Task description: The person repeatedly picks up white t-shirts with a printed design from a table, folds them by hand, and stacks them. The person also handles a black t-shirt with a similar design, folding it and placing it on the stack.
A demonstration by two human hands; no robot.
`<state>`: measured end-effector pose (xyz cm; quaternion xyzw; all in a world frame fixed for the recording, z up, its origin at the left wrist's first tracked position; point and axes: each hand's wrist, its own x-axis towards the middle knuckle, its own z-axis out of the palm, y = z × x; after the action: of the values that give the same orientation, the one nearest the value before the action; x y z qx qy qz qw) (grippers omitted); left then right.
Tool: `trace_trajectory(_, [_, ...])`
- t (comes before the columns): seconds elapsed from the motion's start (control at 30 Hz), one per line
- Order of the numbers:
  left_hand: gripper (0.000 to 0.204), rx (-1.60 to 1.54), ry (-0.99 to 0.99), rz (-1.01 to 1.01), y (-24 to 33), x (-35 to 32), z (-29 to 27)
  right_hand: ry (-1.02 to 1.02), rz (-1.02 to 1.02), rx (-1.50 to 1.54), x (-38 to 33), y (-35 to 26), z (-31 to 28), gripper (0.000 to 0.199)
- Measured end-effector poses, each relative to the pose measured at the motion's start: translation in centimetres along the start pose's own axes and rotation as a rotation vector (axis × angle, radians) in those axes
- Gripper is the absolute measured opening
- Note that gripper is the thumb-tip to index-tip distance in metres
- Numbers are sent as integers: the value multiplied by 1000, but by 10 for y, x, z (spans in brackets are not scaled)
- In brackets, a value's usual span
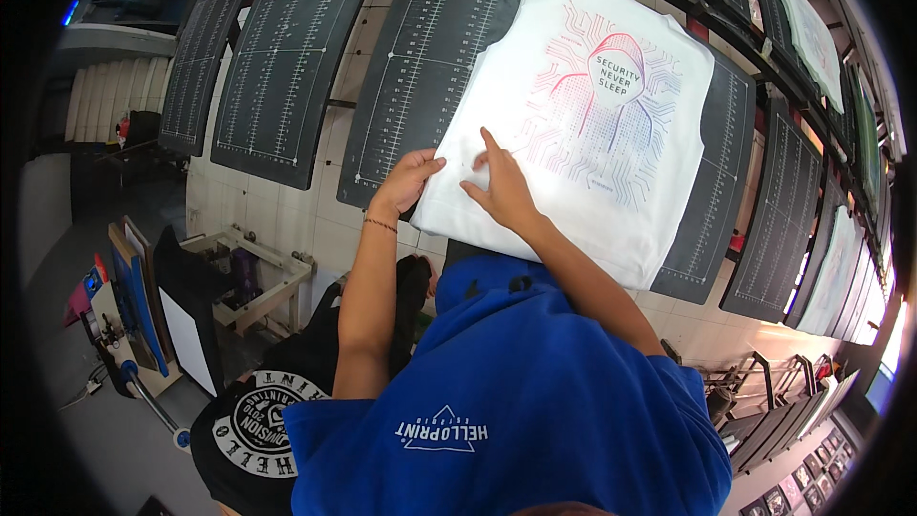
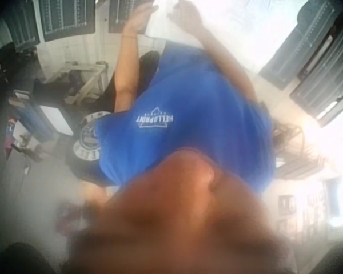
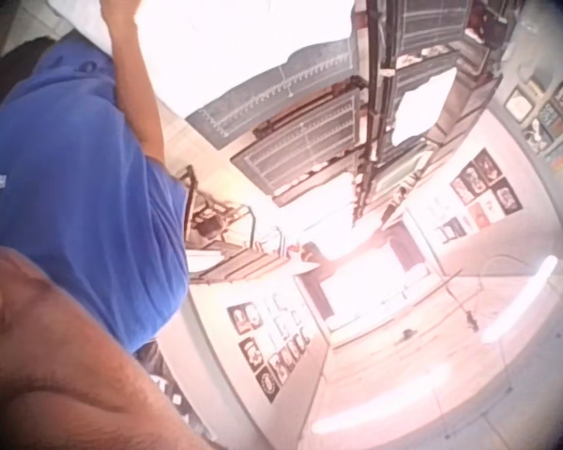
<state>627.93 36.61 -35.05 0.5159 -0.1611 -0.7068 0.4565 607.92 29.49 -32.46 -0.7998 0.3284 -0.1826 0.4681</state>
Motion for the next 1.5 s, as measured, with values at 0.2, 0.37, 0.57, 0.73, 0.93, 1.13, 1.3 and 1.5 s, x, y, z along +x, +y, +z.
trace_trajectory(0.2, [24, -7, -28, 6, -4, 3, -5, 122, -217, -117, 7, 9, 10, 79])
trace_trajectory(0.37, [24, -13, -28, 7, -3, 2, -7, -104, 95, 15, 10, -6, -9, 82])
trace_trajectory(0.57, [25, -24, -30, 2, -2, 2, -5, 12, -12, -123, 3, -6, 0, 85])
trace_trajectory(0.73, [24, 4, -36, 15, -1, 2, -3, -60, -142, -15, -5, -1, 1, 86])
trace_trajectory(0.93, [24, -15, -27, 2, -1, 0, -4, -242, 25, -65, -13, -15, -8, 83])
trace_trajectory(1.13, [26, -18, 4, -2, 1, 3, 1, 75, -100, -234, -22, 2, -8, 85])
trace_trajectory(1.3, [35, 130, -44, -94, -6, -5, -9, 754, 488, -498, -122, 89, -91, 74])
trace_trajectory(1.5, [35, 199, 130, -237, -24, -18, -15, 714, 1238, -312, -238, 78, -145, 55])
